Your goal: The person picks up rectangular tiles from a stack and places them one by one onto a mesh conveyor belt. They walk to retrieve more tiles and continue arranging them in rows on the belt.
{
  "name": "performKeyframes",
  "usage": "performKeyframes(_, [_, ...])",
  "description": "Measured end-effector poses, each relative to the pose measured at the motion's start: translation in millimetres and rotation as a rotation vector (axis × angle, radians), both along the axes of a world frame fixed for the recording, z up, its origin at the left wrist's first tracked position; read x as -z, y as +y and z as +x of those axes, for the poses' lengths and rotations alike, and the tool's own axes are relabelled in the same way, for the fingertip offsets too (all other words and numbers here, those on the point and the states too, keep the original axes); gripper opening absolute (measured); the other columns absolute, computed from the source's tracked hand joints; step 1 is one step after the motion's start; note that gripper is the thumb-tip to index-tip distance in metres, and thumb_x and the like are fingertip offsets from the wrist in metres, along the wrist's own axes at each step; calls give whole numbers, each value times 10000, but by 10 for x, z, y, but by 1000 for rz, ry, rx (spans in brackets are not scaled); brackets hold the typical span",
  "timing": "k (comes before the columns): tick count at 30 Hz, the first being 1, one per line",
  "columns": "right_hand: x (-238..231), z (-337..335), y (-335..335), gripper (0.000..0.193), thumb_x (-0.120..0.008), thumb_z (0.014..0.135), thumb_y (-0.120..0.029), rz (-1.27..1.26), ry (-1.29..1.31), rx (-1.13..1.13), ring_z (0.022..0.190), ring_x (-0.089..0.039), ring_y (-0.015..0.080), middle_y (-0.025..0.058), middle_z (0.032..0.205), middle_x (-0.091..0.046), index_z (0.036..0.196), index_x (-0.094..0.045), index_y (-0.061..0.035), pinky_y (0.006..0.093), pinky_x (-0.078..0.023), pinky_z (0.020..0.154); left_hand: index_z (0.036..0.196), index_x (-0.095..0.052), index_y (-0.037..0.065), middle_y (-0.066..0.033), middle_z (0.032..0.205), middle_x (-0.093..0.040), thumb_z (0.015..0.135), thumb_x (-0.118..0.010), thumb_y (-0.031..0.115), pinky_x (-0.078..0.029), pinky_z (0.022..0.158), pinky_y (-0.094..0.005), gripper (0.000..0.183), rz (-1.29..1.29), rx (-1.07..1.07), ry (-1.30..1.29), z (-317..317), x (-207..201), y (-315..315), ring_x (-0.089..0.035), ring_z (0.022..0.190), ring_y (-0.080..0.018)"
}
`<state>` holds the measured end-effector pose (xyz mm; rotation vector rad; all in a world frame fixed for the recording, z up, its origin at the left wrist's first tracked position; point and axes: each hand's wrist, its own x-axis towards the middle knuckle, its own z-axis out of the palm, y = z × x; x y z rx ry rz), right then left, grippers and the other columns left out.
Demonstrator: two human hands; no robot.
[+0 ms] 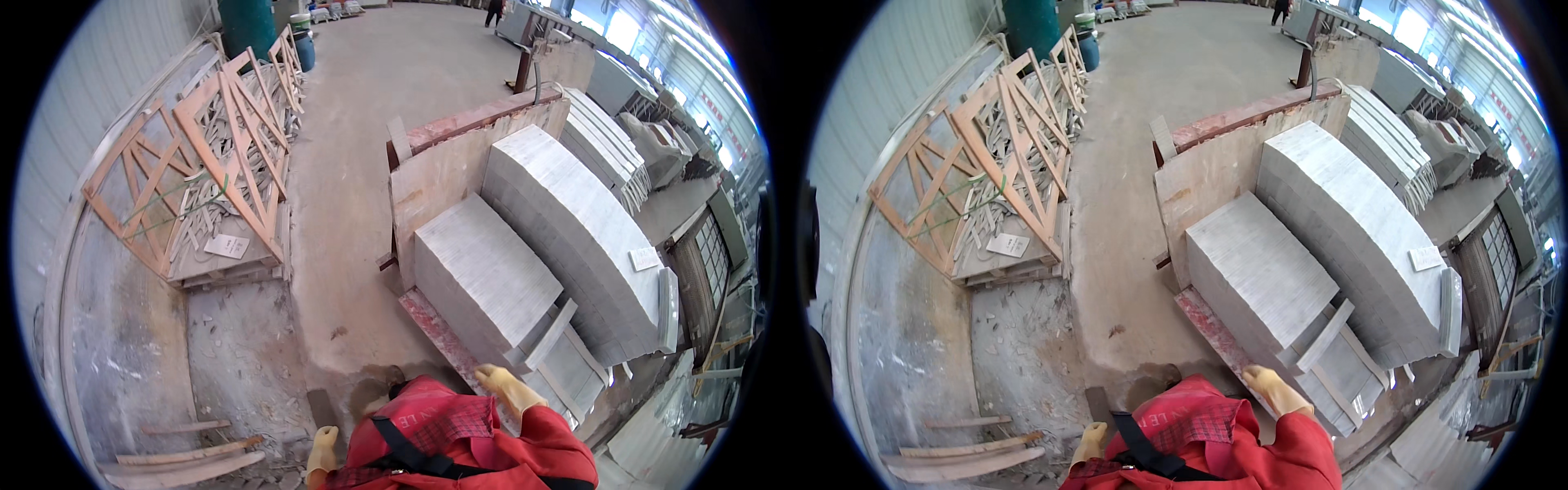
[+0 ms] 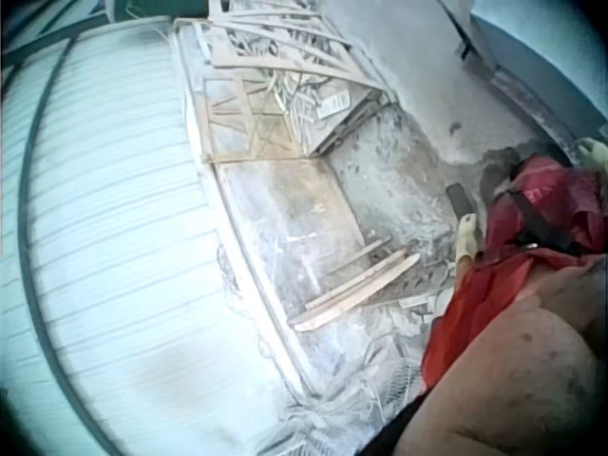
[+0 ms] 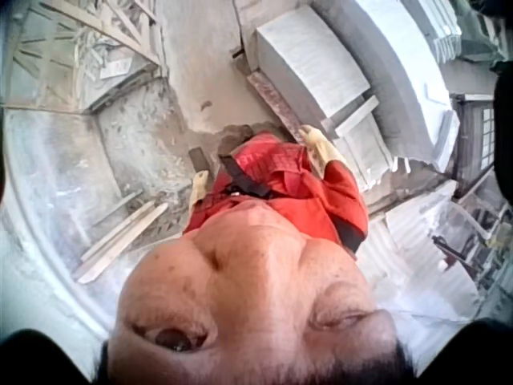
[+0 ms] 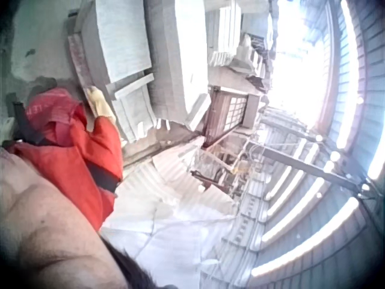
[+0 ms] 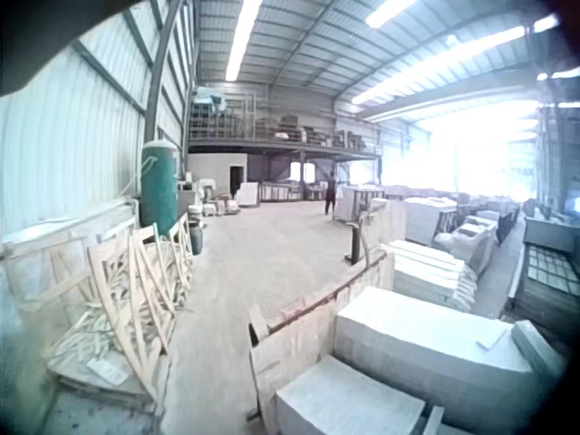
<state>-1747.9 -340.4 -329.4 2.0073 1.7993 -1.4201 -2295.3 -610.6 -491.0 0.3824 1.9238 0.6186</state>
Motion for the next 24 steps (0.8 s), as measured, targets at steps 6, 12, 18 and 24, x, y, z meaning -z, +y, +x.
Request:
performKeyframes(6, [-923,-1498,1674,444,-598,1069,-361,102,128,36,1279,-686,258,147,1365,-731,1451,-666,-145,357,-513,1112,1190,-747,-26,-101,992,-768,944,-731,304,-564,804,-357,412,119,-65,126,-772,-59,1460,-703,887,-196])
performKeyframes(12, [-807,-2642,3185,437,-617,1068,-348,230,185,118,1277,-683,265,132,1358,-735,1449,-664,-141,357,-505,1117,1219,-741,-33,-123,1036,-770,951,-736,302,-569,816,-362,429,44,-122,17,-1888,-40,3285,-706,894,-202])
performKeyframes(18, [-1046,-3704,4333,508,-594,1046,-453,175,30,395,1307,-657,323,173,1357,-725,1401,-696,-105,383,-488,1120,1356,-677,-36,-179,1191,-767,958,-744,311,-558,958,-372,532,386,12,50,-2979,-225,5605,-716,1069,-230])
performKeyframes(24, [-681,-4010,4591,517,-588,1032,-474,316,-85,487,1257,-662,410,236,1290,-728,1314,-736,-67,440,-524,1047,1435,-640,7,-175,1248,-763,975,-733,311,-535,1007,-360,558,387,246,35,-3304,-846,7741,-705,1128,-214])
